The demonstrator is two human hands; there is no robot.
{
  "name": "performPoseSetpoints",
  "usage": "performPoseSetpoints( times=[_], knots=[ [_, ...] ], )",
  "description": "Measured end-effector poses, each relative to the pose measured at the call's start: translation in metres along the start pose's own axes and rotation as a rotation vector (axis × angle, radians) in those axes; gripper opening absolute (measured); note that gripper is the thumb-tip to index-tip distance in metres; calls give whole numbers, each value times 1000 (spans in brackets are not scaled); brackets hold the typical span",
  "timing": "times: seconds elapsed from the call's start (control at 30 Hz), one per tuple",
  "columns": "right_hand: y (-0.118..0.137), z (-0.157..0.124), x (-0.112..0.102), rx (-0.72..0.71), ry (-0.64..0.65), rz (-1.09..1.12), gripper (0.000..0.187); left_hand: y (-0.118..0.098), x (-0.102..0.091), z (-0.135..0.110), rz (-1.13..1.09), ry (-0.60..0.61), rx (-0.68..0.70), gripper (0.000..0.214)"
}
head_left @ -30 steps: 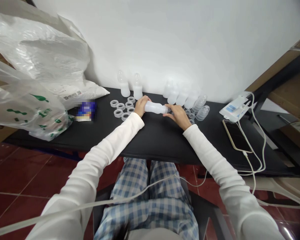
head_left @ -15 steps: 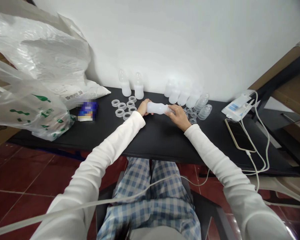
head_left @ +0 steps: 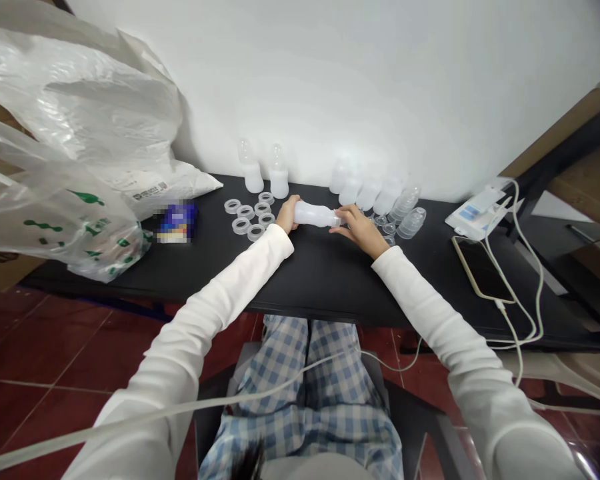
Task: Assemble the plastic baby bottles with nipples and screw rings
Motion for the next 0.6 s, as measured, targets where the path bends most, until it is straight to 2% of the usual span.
performPoseSetpoints(
  times=[0.1, 0.3, 0.5, 0.6],
  knots=[
    [0, 0, -7, 49, 22, 63, 56, 1, 0, 0, -36, -9, 20, 29],
    [-1, -2, -6, 131, 49, 73, 57, 3, 0, 4, -6, 25, 70, 34],
    [1, -3, -1, 145, -87, 84, 61, 8, -4, 11, 34, 40, 40, 36],
    [3, -3, -1, 127, -106, 25, 52, 10, -6, 13, 98, 73, 20, 37]
  ],
)
Point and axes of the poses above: each hand's wrist, its own z-axis towards the middle knuckle, its own x-axis out of the palm, y = z × x, the point moved 3 cm from there along z, towards the middle knuckle, and after that the axes turned 11 degrees about -z, right-handed, at the moved point
